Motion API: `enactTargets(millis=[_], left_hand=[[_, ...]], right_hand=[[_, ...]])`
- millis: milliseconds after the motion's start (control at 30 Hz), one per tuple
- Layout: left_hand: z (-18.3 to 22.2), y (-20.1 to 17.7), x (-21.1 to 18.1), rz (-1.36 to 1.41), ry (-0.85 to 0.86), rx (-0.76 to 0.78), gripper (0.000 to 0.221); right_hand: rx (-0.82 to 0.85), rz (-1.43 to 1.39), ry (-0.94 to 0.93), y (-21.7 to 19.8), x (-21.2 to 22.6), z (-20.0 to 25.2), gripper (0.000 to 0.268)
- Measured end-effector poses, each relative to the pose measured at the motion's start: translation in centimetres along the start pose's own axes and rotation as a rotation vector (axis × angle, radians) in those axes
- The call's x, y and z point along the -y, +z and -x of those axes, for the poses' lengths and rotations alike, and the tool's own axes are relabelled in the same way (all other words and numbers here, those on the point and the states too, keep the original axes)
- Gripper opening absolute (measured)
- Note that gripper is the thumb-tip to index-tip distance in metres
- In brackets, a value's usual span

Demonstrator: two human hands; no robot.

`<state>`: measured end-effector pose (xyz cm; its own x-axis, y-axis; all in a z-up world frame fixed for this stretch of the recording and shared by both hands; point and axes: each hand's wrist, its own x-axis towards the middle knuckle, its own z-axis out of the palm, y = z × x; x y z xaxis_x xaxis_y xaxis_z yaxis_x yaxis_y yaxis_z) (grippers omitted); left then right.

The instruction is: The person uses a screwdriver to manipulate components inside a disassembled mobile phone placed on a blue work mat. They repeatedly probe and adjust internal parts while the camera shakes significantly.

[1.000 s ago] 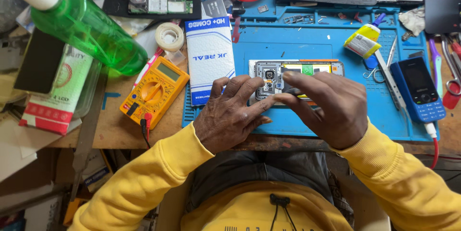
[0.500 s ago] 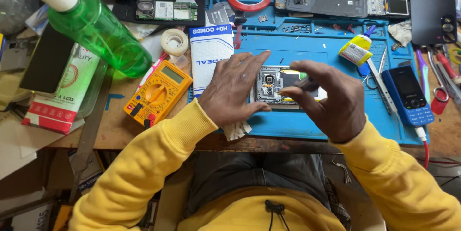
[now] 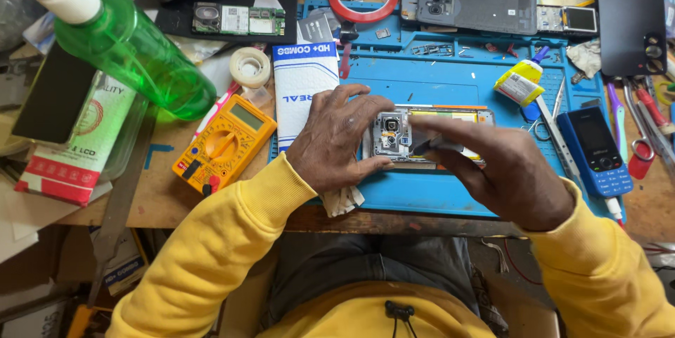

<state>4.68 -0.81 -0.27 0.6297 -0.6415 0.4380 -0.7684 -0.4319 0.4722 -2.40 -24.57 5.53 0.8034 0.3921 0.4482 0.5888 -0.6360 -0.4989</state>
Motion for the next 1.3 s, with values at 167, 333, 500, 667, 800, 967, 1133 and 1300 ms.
enactTargets(millis=[167,333,500,667,800,967,1133,1300], left_hand=[[-0.1,-0.4,0.0,-0.005,0.033,-0.006,0.072],[0.1,-0.2,-0.2,-0.003,0.021,-0.006,0.078],[0.5,-0.5,0.4,-0.025,-0.011,-0.006,0.083],[0.3,-0.6,0.3,-0.012,-0.019,-0.021,0.086],[-0.2,-1.0,-0.4,-0.031,-0.067,0.012,0.085],[-0.3,-1.9,-0.3,0.092,-0.048,-0.243,0.074],[-0.2,-3.2,0.0,0.321,-0.266,-0.492,0.042],[-0.3,-3.4,-0.5,0.325,-0.262,-0.475,0.041]], right_hand=[[-0.035,-0.02,0.007,0.0,1.2,-1.2,0.05],[-0.028,0.093,0.329,0.2,1.4,-1.3,0.057],[0.08,-0.153,0.065,0.4,-0.2,0.3,0.053],[-0.173,-0.262,0.125,-0.3,-3.0,-1.1,0.054],[-0.308,-0.442,0.073,-0.5,-6.5,-6.0,0.054],[-0.235,-0.482,0.095,2.3,-9.6,-7.0,0.061],[-0.162,-0.521,0.144,3.5,-9.5,-5.8,0.06],[-0.146,-0.409,0.125,3.7,-8.7,-6.2,0.06]])
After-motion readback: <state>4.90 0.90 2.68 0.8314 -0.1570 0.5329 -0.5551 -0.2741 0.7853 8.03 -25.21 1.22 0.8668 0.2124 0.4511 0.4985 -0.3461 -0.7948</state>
